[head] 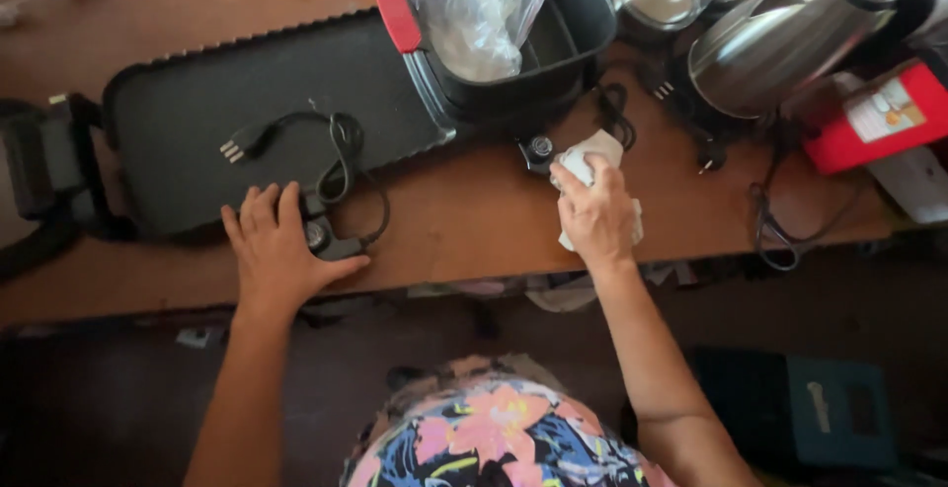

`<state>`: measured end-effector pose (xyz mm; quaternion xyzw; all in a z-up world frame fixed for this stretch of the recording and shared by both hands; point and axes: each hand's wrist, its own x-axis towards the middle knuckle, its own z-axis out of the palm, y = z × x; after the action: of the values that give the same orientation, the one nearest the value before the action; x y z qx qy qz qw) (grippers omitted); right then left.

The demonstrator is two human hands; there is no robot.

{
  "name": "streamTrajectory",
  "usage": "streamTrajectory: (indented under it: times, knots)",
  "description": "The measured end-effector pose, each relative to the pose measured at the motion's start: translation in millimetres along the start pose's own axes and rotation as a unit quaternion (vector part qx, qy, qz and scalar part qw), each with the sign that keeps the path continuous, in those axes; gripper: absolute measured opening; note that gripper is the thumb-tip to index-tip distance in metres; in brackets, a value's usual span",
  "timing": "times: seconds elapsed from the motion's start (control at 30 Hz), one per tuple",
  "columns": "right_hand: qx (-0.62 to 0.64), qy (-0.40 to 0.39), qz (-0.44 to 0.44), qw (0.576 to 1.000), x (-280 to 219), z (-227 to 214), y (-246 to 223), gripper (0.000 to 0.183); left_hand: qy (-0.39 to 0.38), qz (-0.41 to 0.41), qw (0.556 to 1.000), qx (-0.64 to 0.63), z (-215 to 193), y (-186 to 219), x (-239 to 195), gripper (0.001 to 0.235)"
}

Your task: The person assembles a multi-functional electric grill by connecting the power cord to the base, attaching the cooking pot, and placing the glass lid on top. They wipe the lid with a cloth and adjust the appliance's position on the table.

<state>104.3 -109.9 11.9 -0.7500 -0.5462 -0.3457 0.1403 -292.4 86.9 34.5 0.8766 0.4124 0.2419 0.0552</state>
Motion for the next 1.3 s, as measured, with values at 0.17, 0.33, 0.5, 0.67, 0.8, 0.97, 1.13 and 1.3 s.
streamTrajectory:
  times: [0.17,0.33,0.5,0.67,0.8,0.97,1.13,1.3]
  knots:
    - [0.082,-0.008,-0.078,0.994,14,10,25,0.015,-0.003,0.003,0.999,0.041,2,1,-2,0.136]
    - [0.103,-0.009,-0.086,0.991,34,11,25,0.011,-0.01,-0.007,1.0,0.015,-4,9,2,0.136]
    - [0.159,-0.06,-0.063,0.983,45,7,20,0.017,-0.018,-0.045,0.999,-0.009,-10,19,5,0.136]
    - [0.188,-0.136,-0.062,0.971,59,-6,21,0.016,-0.118,-0.111,0.987,-0.019,-24,34,17,0.128]
    - [0.209,-0.127,-0.093,0.965,58,-3,30,0.012,-0.119,-0.104,0.987,-0.007,-18,30,13,0.133]
    - [0.228,-0.114,-0.002,0.967,22,7,59,0.019,-0.089,-0.076,0.993,-0.009,-16,25,11,0.129]
    - [0.019,-0.089,0.068,0.993,14,-21,70,0.024,-0.086,-0.079,0.993,-0.009,-16,25,11,0.131]
    - [0.202,-0.032,0.012,0.979,28,-13,41,0.036,-0.068,-0.07,0.994,0.054,-11,71,14,0.141]
